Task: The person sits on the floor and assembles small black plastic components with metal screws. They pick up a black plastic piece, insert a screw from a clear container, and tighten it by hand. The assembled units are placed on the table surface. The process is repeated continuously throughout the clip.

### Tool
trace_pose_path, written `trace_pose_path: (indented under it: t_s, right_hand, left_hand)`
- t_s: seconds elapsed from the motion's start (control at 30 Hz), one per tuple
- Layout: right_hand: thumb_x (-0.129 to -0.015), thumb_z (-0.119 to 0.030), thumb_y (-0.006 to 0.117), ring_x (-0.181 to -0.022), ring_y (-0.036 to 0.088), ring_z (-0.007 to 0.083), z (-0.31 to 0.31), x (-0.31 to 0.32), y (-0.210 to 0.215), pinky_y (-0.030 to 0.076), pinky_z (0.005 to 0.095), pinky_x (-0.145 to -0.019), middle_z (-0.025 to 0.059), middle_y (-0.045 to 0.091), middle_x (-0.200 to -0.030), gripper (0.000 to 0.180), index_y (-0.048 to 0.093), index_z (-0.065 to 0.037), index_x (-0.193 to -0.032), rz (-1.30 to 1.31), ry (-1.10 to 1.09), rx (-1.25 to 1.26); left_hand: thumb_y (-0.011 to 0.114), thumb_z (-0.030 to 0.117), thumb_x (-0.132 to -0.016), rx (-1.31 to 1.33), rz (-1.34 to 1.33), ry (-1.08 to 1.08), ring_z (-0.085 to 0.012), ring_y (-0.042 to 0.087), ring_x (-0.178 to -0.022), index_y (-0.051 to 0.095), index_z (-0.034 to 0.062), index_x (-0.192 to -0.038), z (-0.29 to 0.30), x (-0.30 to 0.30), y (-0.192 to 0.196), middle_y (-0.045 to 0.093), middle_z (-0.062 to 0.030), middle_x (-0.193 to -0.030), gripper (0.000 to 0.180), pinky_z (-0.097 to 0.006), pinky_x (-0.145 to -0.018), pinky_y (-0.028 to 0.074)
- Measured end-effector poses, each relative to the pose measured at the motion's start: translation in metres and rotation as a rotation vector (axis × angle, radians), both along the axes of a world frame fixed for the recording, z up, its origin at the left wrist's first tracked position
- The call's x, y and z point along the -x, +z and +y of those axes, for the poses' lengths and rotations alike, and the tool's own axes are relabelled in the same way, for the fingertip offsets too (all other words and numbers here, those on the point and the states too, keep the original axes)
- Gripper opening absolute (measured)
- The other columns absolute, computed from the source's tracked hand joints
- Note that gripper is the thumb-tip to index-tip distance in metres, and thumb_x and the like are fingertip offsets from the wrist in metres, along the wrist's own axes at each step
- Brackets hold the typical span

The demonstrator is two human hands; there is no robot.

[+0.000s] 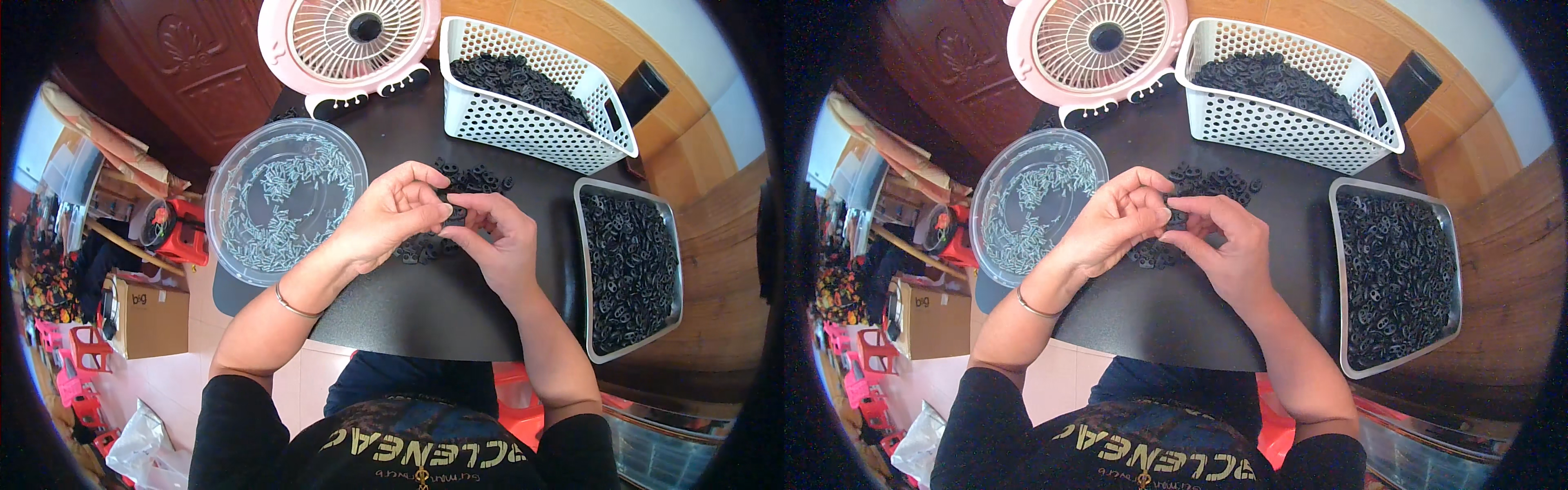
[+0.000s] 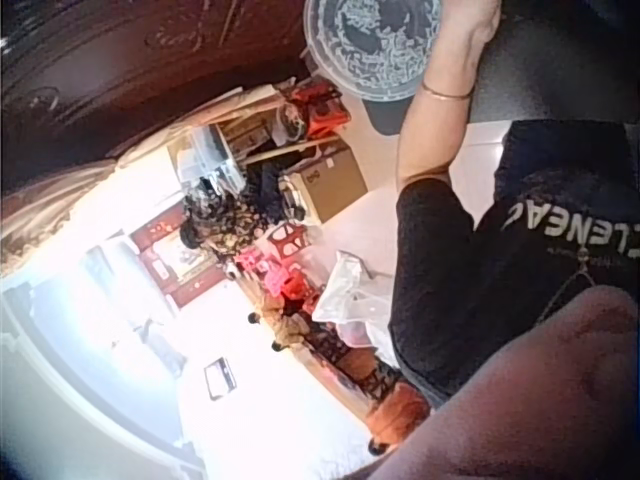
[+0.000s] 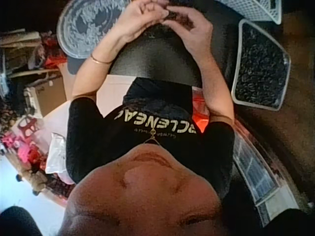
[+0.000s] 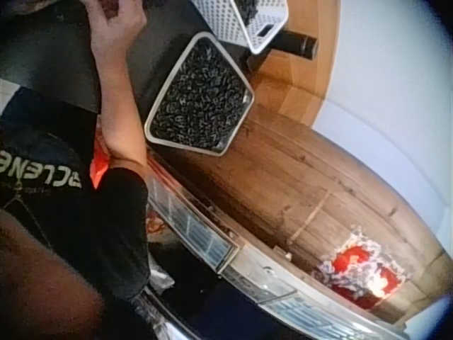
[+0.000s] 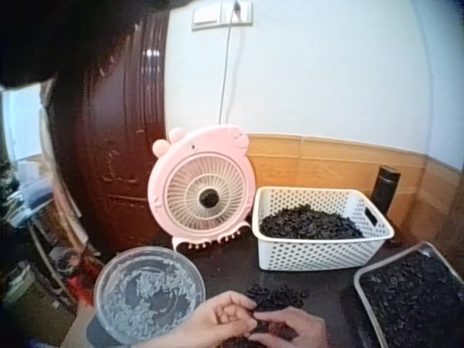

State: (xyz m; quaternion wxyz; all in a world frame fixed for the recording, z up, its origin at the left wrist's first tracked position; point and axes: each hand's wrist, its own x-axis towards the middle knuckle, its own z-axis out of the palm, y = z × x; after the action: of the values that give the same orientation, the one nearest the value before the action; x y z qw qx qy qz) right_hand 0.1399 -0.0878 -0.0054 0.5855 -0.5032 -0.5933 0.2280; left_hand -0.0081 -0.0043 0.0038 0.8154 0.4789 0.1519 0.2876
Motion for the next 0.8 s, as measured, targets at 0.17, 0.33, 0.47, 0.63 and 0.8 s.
trace_pose_path:
  t_s: [0.17, 0.33, 0.47, 0.63, 0.8]
  right_hand:
    - [-0.062, -0.006, 0.074, -0.055, 0.053, 0.0079, -0.001, 0.001, 0.001, 0.045, 0.0208, -0.051, 0.0031, 0.057, -0.066, 0.029, 0.064, -0.006, -0.089, -0.084, -0.071, -0.016]
    - [-0.062, -0.006, 0.073, -0.054, 0.053, 0.0086, -0.002, 0.001, 0.001, 0.044, 0.0215, -0.05, 0.0037, 0.057, -0.065, 0.026, 0.064, -0.005, -0.087, -0.142, -0.115, -0.026]
    - [-0.063, -0.005, 0.073, -0.055, 0.053, 0.0084, 0.001, 0.005, 0.0, 0.044, 0.0216, -0.051, 0.0031, 0.057, -0.066, 0.025, 0.064, -0.005, -0.086, -0.042, -0.108, -0.014]
    - [-0.062, -0.004, 0.073, -0.056, 0.052, 0.008, 0.002, 0.0, -0.002, 0.043, 0.0212, -0.052, 0.0024, 0.056, -0.065, 0.026, 0.064, -0.005, -0.086, -0.094, -0.094, -0.012]
    - [-0.066, -0.001, 0.071, -0.061, 0.045, 0.0027, 0.01, 0.007, 0.03, 0.039, 0.0181, -0.055, -0.0045, 0.051, -0.07, 0.022, 0.063, -0.003, -0.086, 0.132, -0.198, 0.056]
  left_hand:
    - [0.059, 0.003, -0.08, 0.03, 0.0, -0.02, -0.0069, 0.054, -0.067, 0.043, 0.0006, -0.107, 0.0, 0.001, -0.004, 0.054, -0.0013, -0.075, 0.032, -0.018, -0.061, 0.046]
    - [0.06, 0.003, -0.079, 0.03, 0.03, -0.025, -0.0081, 0.055, -0.068, 0.043, 0.0001, -0.106, -0.002, 0.002, -0.002, 0.057, -0.0029, -0.074, 0.032, -0.02, -0.063, 0.047]
    - [0.061, 0.004, -0.078, 0.03, 0.021, 0.011, -0.0088, 0.056, -0.067, 0.044, -0.0004, -0.105, 0.0, 0.002, -0.002, 0.058, -0.004, -0.073, 0.032, -0.021, -0.063, 0.047]
    - [0.06, 0.001, -0.077, -0.138, 0.126, 0.041, -0.009, 0.057, -0.067, 0.046, -0.0005, -0.105, 0.0, 0.003, 0.002, 0.059, -0.004, -0.075, 0.031, -0.02, -0.062, 0.046]
    - [0.055, 0.004, -0.079, -0.333, 0.143, 0.109, -0.0094, 0.056, -0.071, 0.049, 0.0012, -0.102, 0.008, 0.021, 0.023, 0.061, -0.0057, -0.08, 0.024, -0.02, -0.063, 0.044]
